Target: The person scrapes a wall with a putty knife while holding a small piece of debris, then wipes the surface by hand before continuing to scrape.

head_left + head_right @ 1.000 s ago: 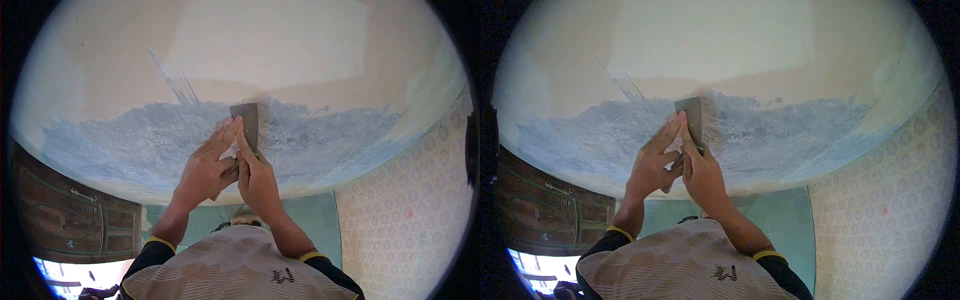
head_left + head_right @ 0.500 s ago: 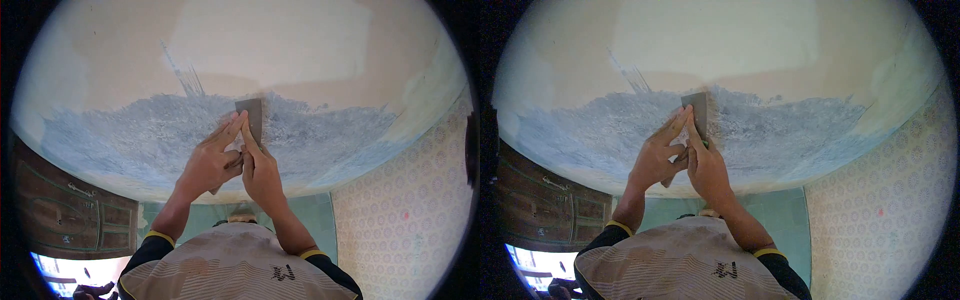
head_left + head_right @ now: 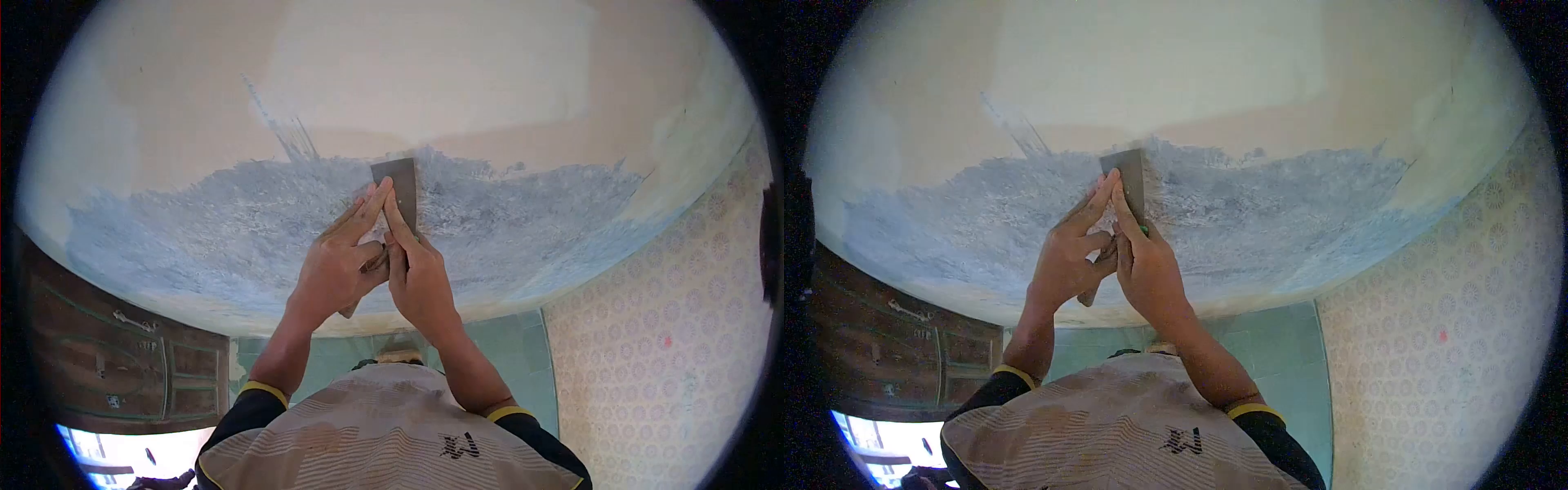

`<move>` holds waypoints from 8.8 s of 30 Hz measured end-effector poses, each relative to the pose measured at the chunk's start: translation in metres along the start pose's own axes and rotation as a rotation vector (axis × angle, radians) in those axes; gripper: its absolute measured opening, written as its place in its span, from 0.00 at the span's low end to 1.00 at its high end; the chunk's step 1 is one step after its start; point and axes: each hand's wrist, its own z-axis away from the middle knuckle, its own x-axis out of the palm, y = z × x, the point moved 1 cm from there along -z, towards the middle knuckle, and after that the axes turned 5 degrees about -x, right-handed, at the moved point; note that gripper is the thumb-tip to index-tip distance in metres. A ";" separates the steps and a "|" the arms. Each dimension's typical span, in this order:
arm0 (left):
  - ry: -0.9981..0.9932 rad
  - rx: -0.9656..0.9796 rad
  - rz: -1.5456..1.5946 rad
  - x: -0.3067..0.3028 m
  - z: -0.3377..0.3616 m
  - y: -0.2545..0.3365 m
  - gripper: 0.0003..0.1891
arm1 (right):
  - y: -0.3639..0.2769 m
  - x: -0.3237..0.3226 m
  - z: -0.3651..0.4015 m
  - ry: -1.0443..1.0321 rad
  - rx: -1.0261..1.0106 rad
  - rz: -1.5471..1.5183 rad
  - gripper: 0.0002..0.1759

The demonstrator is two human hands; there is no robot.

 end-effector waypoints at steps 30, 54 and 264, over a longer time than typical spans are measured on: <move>-0.111 0.206 0.319 0.088 -0.016 0.014 0.10 | 0.048 -0.059 0.030 0.191 0.107 0.068 0.38; -0.125 0.076 0.749 0.117 0.007 -0.005 0.08 | 0.068 -0.098 0.024 0.488 0.308 0.251 0.40; 0.073 -0.090 0.941 0.084 -0.021 -0.060 0.12 | 0.101 -0.105 0.017 0.650 0.097 0.327 0.38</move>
